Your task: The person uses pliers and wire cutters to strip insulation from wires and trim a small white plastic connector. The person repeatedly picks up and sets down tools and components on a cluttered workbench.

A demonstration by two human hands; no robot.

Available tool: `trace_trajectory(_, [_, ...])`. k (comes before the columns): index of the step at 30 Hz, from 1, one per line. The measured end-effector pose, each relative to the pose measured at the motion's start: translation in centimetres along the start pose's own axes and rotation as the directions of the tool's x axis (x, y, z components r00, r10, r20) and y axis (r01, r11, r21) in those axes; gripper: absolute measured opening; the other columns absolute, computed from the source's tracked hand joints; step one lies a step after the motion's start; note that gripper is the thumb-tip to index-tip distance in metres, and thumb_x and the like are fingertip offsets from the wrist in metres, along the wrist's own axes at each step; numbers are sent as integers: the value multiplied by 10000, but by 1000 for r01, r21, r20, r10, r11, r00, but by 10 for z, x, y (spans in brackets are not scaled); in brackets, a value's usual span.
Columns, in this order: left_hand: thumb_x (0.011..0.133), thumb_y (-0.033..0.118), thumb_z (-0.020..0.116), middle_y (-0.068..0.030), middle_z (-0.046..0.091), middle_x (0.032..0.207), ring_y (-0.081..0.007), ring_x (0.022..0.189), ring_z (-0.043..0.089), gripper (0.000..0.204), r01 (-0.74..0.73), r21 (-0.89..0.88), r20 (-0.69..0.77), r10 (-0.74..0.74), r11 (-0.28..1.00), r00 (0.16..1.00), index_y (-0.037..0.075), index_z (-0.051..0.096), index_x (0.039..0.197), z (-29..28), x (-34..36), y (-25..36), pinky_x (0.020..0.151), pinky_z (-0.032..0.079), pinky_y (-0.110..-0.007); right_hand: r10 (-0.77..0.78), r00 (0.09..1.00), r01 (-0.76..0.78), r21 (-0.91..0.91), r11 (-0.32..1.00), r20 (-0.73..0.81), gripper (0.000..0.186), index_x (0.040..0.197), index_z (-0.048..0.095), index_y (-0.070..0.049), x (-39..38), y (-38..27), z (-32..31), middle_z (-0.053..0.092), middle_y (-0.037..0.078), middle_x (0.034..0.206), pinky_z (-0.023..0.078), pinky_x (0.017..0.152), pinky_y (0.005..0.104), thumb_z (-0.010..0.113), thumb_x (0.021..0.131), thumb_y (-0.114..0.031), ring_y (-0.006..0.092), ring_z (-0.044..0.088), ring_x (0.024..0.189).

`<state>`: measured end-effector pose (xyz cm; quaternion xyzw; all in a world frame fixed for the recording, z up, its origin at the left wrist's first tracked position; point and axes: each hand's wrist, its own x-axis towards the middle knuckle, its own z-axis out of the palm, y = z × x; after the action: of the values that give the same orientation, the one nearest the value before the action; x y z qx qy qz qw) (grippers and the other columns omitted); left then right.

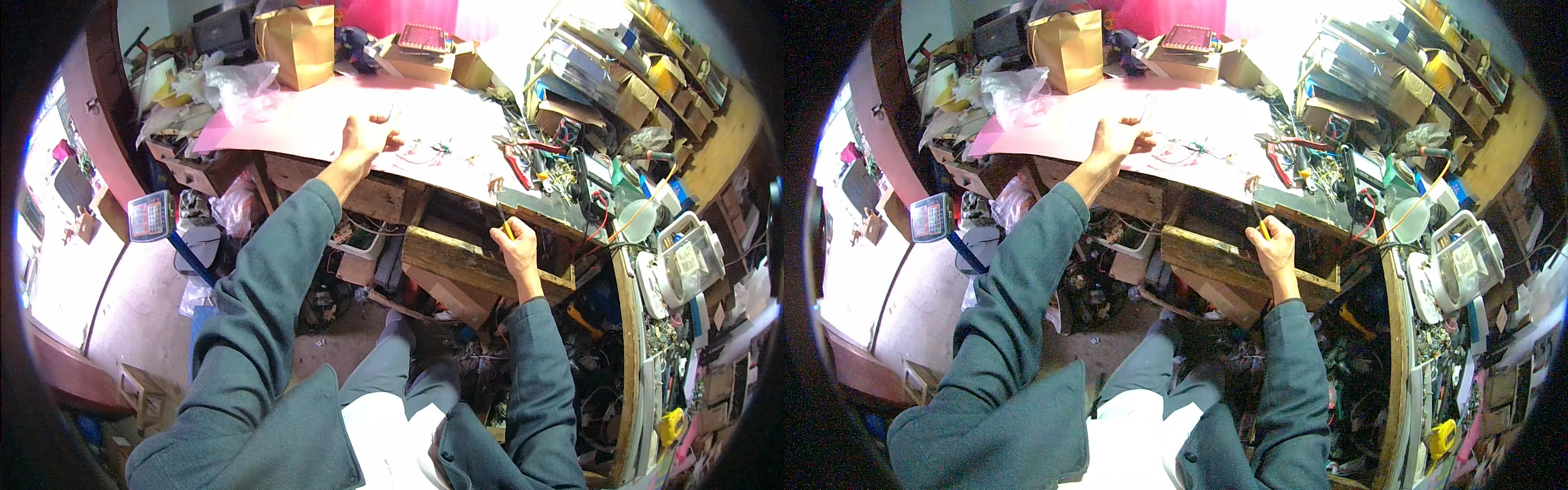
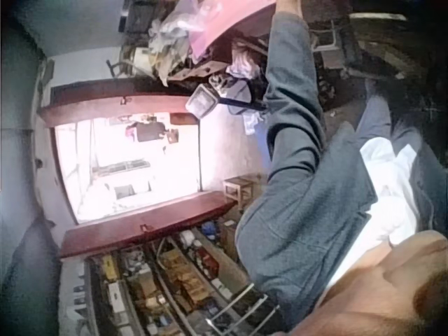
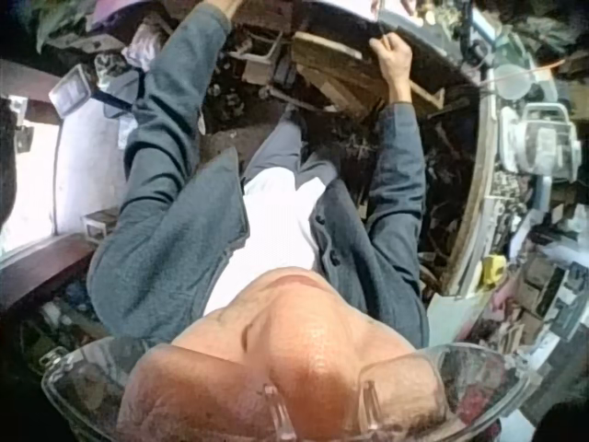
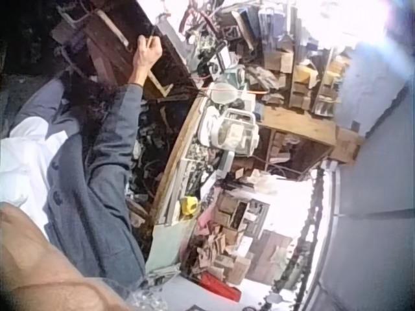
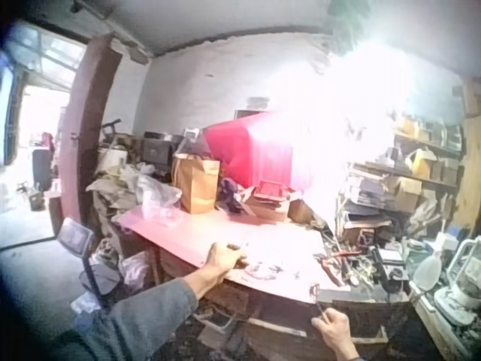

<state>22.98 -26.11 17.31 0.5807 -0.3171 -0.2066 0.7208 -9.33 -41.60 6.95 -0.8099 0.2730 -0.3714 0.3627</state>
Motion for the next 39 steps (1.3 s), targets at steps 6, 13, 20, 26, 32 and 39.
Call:
trace_trajectory(6, [903, 71, 750, -148, 725, 910, -207, 767, 736, 264, -159, 84, 59, 155, 984, 986, -65, 636, 1098, -3, -33, 6, 724, 631, -311, -83, 995, 79, -66, 995, -58, 403, 713, 462, -10, -2, -13, 3, 401, 63, 594, 365, 537, 323, 735, 893, -246, 121, 370, 588])
trace_trajectory(13, [881, 25, 763, -128, 729, 942, -186, 798, 725, 370, -33, -19, 184, 36, 999, 982, -101, 622, 1199, -27, -124, 14, 757, 610, -285, -366, 923, 211, -645, 735, -115, 220, 825, 549, -18, -23, -34, 3, 563, 177, 854, 480, 707, 488, 637, 931, -190, 393, 593, 792])
trace_trajectory(20, [854, -36, 763, -148, 724, 1011, -173, 810, 725, 431, 159, -36, 192, -149, 987, 970, -68, 598, 1250, -32, -225, -20, 749, 606, -284, 274, 961, -271, 354, 895, 44, 242, 806, 602, -42, -107, -95, 57, 557, -21, 697, 388, 551, 270, 724, 910, -222, 89, 481, 617])
trace_trajectory(26, [864, -64, 718, -133, 719, 1038, -152, 888, 726, 405, 200, 152, 217, -230, 968, 949, -46, 599, 1250, -7, -288, -47, 800, 602, -269, 319, 890, -454, 558, 695, 326, 230, 905, 613, -52, -160, -110, 100, 579, -65, 785, 416, 583, 199, 821, 861, -137, 14, 486, 673])
trace_trajectory(32, [909, -32, 699, -132, 718, 1088, -163, 919, 721, 365, 311, 6, 302, -298, 950, 905, -49, 611, 1263, -16, -306, -69, 811, 602, -273, 277, 900, -432, 612, 662, 336, 215, 908, 607, -42, -175, -104, 100, 555, -69, 788, 422, 605, 185, 815, 862, -76, 13, 469, 697])
trace_trajectory(39, [984, 62, 653, -131, 719, 1158, -179, 932, 725, 340, 478, -123, 381, -404, 869, 832, -33, 633, 1310, -25, -310, -70, 827, 617, -300, 257, 896, -431, 565, 704, 363, 181, 928, 616, -37, -186, -108, 100, 471, -96, 750, 383, 591, 186, 789, 881, -54, 11, 411, 685])
